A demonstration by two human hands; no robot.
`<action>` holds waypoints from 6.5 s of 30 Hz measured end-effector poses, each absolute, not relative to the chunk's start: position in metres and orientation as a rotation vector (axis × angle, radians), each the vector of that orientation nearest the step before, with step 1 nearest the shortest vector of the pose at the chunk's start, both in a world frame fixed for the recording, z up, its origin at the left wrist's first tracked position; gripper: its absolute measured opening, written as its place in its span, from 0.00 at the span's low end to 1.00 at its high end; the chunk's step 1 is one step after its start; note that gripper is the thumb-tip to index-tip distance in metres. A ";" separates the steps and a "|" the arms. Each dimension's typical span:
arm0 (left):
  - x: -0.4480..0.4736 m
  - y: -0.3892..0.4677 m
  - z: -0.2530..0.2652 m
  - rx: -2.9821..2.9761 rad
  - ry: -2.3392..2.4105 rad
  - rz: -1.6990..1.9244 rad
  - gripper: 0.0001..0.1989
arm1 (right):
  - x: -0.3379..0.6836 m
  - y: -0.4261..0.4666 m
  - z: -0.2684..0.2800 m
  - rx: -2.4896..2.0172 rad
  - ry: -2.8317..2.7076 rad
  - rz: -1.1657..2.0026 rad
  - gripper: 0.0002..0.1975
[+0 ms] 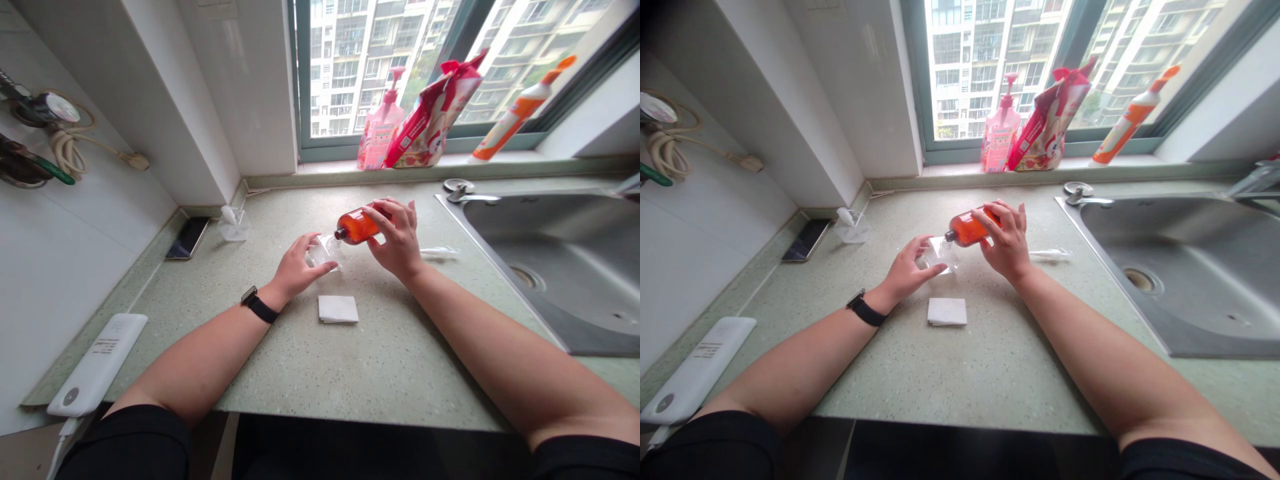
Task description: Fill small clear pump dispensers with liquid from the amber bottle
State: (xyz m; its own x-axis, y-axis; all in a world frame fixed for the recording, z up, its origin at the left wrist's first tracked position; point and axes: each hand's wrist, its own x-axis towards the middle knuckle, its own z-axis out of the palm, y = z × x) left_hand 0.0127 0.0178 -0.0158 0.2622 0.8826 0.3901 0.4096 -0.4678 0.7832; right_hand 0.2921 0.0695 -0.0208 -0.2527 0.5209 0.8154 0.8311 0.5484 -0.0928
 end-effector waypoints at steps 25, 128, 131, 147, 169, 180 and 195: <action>0.013 0.018 -0.017 1.997 1.160 1.151 0.36 | 0.293 0.070 -0.021 -1.088 -1.933 -0.495 0.46; 0.013 0.019 -0.017 2.006 1.165 1.146 0.35 | 0.294 0.070 -0.021 -1.110 -1.947 -0.478 0.49; 0.013 0.019 -0.017 2.010 1.166 1.149 0.36 | 0.293 0.070 -0.021 -1.110 -1.944 -0.480 0.49; 0.013 0.018 -0.016 2.018 1.166 1.148 0.36 | 0.292 0.069 -0.020 -1.089 -1.944 -0.530 0.48; 0.013 0.018 -0.016 2.004 1.162 1.142 0.36 | 0.291 0.069 -0.019 -1.048 -1.926 -0.540 0.46; 0.013 0.018 -0.016 1.999 1.157 1.149 0.35 | 0.293 0.070 -0.021 -1.096 -1.944 -0.517 0.49; 0.013 0.019 -0.017 1.997 1.157 1.147 0.36 | 0.293 0.071 -0.021 -1.096 -1.934 -0.530 0.52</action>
